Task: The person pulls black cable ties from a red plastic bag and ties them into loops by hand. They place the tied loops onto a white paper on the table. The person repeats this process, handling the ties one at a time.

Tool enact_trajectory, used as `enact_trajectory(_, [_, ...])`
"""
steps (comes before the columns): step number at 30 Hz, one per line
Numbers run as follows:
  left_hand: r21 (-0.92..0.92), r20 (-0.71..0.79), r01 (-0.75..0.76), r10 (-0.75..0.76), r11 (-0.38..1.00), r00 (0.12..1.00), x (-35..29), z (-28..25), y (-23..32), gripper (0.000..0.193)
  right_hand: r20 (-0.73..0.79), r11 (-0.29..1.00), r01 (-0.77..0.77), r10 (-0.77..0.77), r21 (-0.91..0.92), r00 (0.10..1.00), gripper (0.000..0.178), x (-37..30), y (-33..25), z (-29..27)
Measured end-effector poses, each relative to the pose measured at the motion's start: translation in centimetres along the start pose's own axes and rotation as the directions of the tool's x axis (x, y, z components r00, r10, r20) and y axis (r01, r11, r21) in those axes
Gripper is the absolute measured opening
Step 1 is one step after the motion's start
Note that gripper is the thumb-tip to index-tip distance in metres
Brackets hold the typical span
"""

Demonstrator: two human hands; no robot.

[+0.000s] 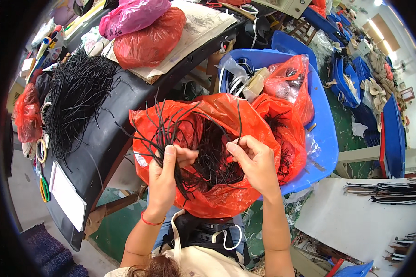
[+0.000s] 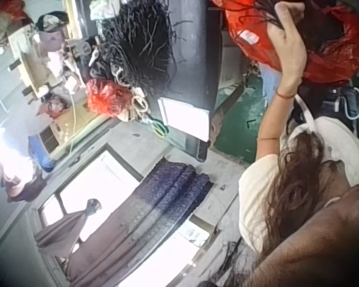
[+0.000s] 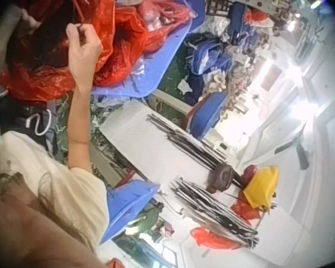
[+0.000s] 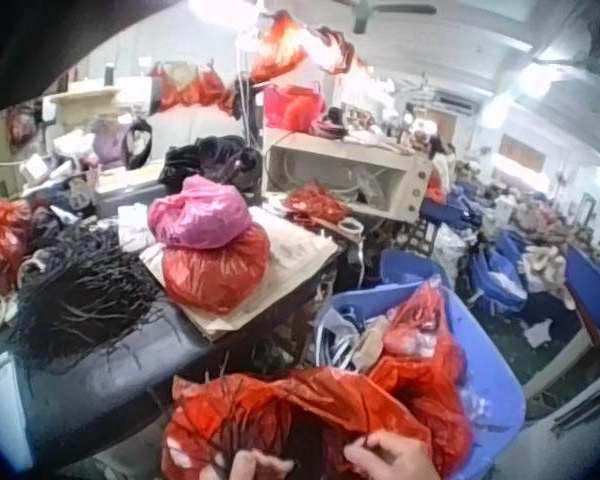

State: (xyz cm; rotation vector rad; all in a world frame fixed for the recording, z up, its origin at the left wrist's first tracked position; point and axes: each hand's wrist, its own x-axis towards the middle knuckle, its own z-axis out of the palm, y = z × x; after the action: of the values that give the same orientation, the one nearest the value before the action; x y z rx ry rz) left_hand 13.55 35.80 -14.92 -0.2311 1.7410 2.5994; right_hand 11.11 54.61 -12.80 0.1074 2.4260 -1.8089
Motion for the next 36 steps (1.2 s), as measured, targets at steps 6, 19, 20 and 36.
enact_trajectory(6, [-0.014,0.089,-0.003,0.004,1.0,0.996,0.4,2.4,-1.1,0.034,0.016,0.988,0.044,-0.047,0.147,0.999,0.012,-0.9,-3.2,1.3])
enact_trajectory(19, [-0.202,-0.143,0.11,-0.14,0.973,0.98,-0.2,-3.4,3.1,0.029,-0.026,0.944,-0.083,0.079,-0.318,0.997,0.025,5.0,7.4,4.4])
enact_trajectory(20, [-0.203,-0.137,0.122,-0.152,0.971,0.979,-0.1,-3.2,3.2,0.028,-0.056,0.913,-0.117,0.104,-0.39,0.993,0.027,5.5,9.1,4.9])
enact_trajectory(36, [-0.183,-0.075,0.187,-0.203,0.965,0.976,-0.7,-2.0,2.6,0.028,-0.083,0.967,-0.103,0.085,-0.231,0.993,0.019,2.5,7.6,2.7])
